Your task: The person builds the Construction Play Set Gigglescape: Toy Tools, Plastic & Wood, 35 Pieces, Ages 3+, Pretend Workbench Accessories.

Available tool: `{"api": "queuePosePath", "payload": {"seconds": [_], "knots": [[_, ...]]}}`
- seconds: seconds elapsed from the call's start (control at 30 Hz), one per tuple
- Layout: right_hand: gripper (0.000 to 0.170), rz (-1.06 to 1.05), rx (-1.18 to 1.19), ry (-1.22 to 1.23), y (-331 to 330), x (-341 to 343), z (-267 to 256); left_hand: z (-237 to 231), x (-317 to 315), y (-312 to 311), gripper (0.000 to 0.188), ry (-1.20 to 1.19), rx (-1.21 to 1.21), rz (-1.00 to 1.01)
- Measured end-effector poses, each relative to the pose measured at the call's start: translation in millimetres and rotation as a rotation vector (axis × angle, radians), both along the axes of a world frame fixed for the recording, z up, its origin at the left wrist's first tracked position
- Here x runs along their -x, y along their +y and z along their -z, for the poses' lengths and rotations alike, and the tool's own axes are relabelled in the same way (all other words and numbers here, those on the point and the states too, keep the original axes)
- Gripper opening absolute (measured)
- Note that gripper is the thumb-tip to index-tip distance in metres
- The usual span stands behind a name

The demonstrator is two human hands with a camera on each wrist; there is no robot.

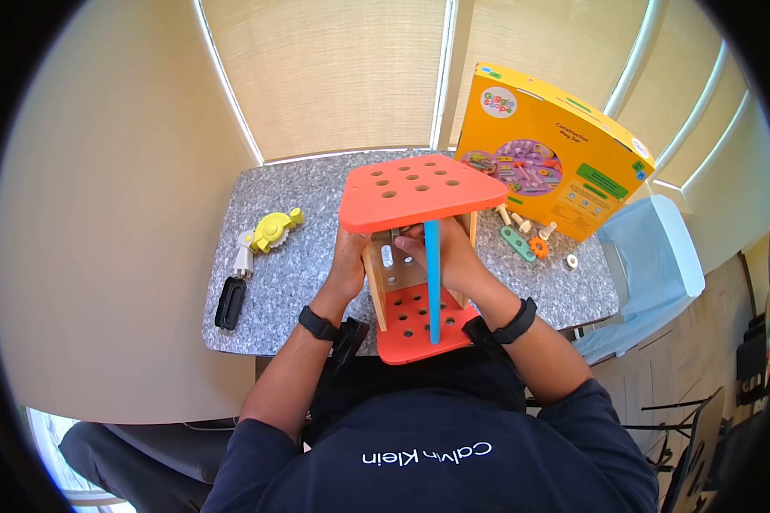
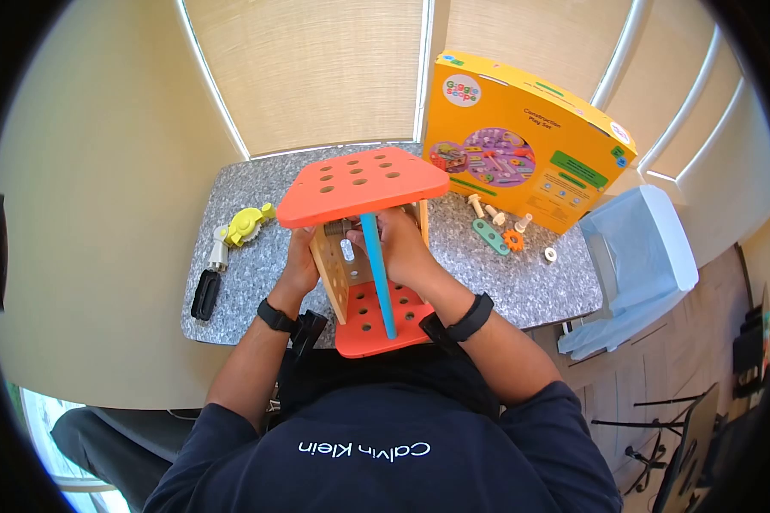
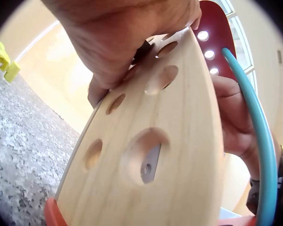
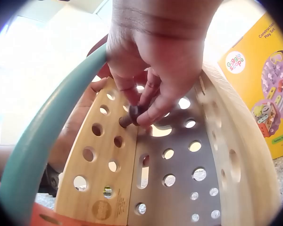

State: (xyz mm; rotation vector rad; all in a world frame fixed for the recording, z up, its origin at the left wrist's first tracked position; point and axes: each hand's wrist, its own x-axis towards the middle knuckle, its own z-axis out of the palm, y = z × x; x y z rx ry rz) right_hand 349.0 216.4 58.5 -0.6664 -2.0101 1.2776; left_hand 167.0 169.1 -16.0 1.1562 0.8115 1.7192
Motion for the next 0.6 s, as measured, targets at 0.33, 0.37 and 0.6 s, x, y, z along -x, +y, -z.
{"api": "queuePosePath", "payload": {"seconds": [0.33,0.37,0.6], "knots": [[0.031,-0.057,0.222,-0.196,18,16,12,-6,1,-5,0.052,-0.024,0.024,0.110],[0.034,-0.074,0.091,-0.196,22,18,20,-6,0,-4,0.052,-0.031,0.025,0.094],[0.049,-0.105,0.138,-0.296,26,18,12,-7,-1,-6,0.055,-0.004,0.021,0.046]]}}
